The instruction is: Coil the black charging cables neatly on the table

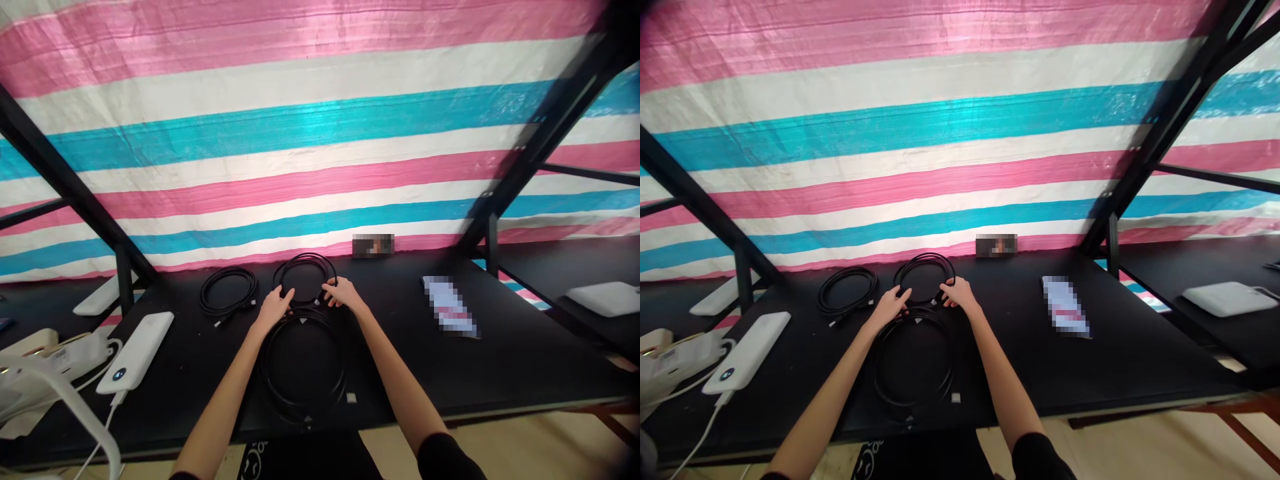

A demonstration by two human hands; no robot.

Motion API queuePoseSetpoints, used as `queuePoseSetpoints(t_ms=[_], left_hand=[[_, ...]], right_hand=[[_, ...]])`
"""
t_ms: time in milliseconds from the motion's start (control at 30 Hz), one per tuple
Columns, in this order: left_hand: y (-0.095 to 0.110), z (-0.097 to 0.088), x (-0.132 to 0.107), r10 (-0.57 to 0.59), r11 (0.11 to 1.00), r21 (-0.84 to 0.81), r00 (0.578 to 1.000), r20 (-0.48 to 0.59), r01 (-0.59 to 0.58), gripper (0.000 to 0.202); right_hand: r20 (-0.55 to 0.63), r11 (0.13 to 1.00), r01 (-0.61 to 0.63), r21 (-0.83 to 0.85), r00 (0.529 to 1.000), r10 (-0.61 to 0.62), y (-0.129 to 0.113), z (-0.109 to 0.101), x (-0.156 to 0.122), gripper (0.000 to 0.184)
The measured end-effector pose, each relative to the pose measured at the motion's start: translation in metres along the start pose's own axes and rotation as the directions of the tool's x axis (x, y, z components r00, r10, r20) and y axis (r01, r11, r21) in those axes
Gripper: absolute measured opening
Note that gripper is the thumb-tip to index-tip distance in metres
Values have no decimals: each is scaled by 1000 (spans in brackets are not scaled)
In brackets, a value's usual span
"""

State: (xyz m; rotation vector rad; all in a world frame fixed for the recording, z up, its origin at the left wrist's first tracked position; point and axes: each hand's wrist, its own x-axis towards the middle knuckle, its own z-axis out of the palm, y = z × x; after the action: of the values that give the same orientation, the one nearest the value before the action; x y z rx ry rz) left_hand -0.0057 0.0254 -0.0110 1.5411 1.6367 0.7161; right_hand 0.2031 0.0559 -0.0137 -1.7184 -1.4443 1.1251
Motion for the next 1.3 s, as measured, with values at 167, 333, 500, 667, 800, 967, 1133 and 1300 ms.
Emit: queuePoseSetpoints(t_ms=[167, 333, 500, 667, 800, 967, 1133, 1300], left_hand=[[4, -14, -11, -52, 991, -114, 990, 128, 67, 93], [4, -22, -15, -8, 985, -168, 974, 228, 47, 95], [2, -22, -12, -18, 1000, 14, 996, 83, 16, 81], [2, -19, -6, 16, 999, 35, 996, -84, -13, 60], [0, -11, 0, -47, 996, -83, 998, -32, 44, 64], [4, -2, -1, -52, 969, -234, 991, 122, 80, 53], [3, -6, -7, -7, 969, -241, 981, 192, 54, 61], [-3, -18, -12, 155, 986, -111, 922, 355, -123, 99]], right_hand=[[-63, 995, 34, 95, 998, -28, 1, 0, 3, 19], [-214, 975, 160, 156, 969, -124, 4, -7, 5, 31], [-290, 936, 249, 250, 941, -173, 2, -11, 8, 35], [-325, 893, 252, 374, 937, -129, -1, -10, 11, 41], [-322, 872, 221, 437, 944, -78, -1, -8, 11, 48], [-343, 885, 231, 404, 935, -88, -1, -8, 8, 45], [-384, 935, 233, 266, 916, -119, 4, -9, 9, 38], [-435, 970, 224, 96, 886, -162, 10, -9, 12, 29]])
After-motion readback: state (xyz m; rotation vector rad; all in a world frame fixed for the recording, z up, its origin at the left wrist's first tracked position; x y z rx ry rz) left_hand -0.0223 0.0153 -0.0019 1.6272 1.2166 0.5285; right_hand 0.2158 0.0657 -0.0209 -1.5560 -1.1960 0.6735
